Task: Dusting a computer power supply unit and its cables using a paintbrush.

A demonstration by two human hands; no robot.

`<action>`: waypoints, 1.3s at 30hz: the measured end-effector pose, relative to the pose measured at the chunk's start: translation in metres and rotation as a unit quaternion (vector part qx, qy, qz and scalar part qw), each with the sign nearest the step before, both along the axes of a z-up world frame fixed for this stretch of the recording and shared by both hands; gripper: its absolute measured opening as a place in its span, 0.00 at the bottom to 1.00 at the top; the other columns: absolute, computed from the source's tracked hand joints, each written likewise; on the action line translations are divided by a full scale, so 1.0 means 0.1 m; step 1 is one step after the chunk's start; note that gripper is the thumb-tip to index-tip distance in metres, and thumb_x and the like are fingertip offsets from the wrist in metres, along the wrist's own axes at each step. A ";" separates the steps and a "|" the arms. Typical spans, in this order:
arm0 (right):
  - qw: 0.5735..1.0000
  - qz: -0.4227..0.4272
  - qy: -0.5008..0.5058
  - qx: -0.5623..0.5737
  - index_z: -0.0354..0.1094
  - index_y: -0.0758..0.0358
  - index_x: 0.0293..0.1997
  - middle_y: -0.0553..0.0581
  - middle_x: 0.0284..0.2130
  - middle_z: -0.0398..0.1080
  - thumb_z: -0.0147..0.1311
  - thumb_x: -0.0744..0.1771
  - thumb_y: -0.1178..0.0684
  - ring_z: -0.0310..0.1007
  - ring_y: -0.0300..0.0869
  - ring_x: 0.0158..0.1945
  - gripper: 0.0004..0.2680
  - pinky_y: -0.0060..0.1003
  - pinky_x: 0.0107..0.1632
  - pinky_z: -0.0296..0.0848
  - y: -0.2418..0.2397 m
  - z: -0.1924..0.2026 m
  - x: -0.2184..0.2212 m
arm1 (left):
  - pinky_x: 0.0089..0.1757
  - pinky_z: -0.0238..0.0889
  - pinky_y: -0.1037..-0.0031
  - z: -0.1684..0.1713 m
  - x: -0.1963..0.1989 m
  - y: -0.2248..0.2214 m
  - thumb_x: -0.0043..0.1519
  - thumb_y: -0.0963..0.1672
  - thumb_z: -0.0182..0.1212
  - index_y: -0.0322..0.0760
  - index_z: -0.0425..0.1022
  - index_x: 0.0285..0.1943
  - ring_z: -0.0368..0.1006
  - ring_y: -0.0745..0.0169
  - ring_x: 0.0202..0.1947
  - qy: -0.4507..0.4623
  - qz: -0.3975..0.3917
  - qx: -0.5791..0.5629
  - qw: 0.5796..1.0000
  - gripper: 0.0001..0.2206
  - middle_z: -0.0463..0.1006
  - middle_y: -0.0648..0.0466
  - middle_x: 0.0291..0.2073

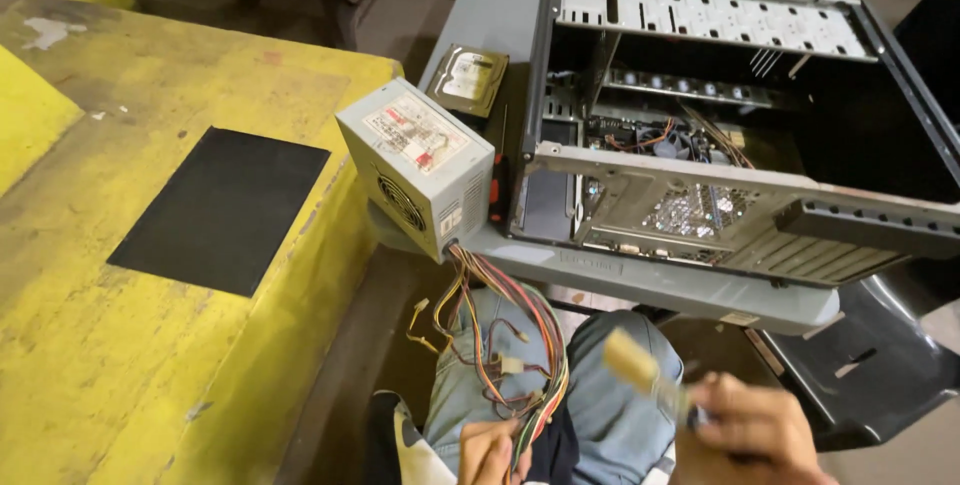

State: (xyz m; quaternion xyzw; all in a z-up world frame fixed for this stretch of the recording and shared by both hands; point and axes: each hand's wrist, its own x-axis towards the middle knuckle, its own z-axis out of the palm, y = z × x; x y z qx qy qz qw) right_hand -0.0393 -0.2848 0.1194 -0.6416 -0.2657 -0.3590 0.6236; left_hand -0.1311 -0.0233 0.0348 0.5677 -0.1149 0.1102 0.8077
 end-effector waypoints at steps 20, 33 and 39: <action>0.938 0.246 0.060 -0.235 0.68 0.63 0.19 0.52 0.19 0.69 0.45 0.69 0.40 0.69 0.41 0.23 0.20 0.32 0.30 0.65 1.24 0.79 0.39 | 0.40 0.58 0.66 -0.45 -0.22 0.97 0.64 0.46 0.63 0.25 0.71 0.49 0.66 0.53 0.35 -0.071 -0.074 0.155 0.983 0.15 0.73 0.42 0.35; 0.964 0.125 0.080 -0.222 0.71 0.66 0.33 0.56 0.44 0.74 0.58 0.65 0.58 0.67 0.37 0.27 0.03 0.30 0.34 0.68 1.75 0.99 0.69 | 0.35 0.53 0.70 0.11 0.04 1.09 0.52 0.48 0.64 0.34 0.61 0.23 0.59 0.54 0.28 -0.009 -0.067 0.303 0.951 0.17 0.65 0.52 0.21; 0.916 0.224 0.175 -0.282 0.68 0.61 0.20 0.47 0.15 0.71 0.55 0.66 0.51 0.64 0.35 0.17 0.12 0.29 0.25 0.63 1.60 0.88 0.85 | 0.32 0.45 0.71 -0.08 0.03 1.16 0.57 0.50 0.59 0.32 0.68 0.25 0.54 0.61 0.27 0.017 -0.017 0.209 0.978 0.17 0.63 0.53 0.23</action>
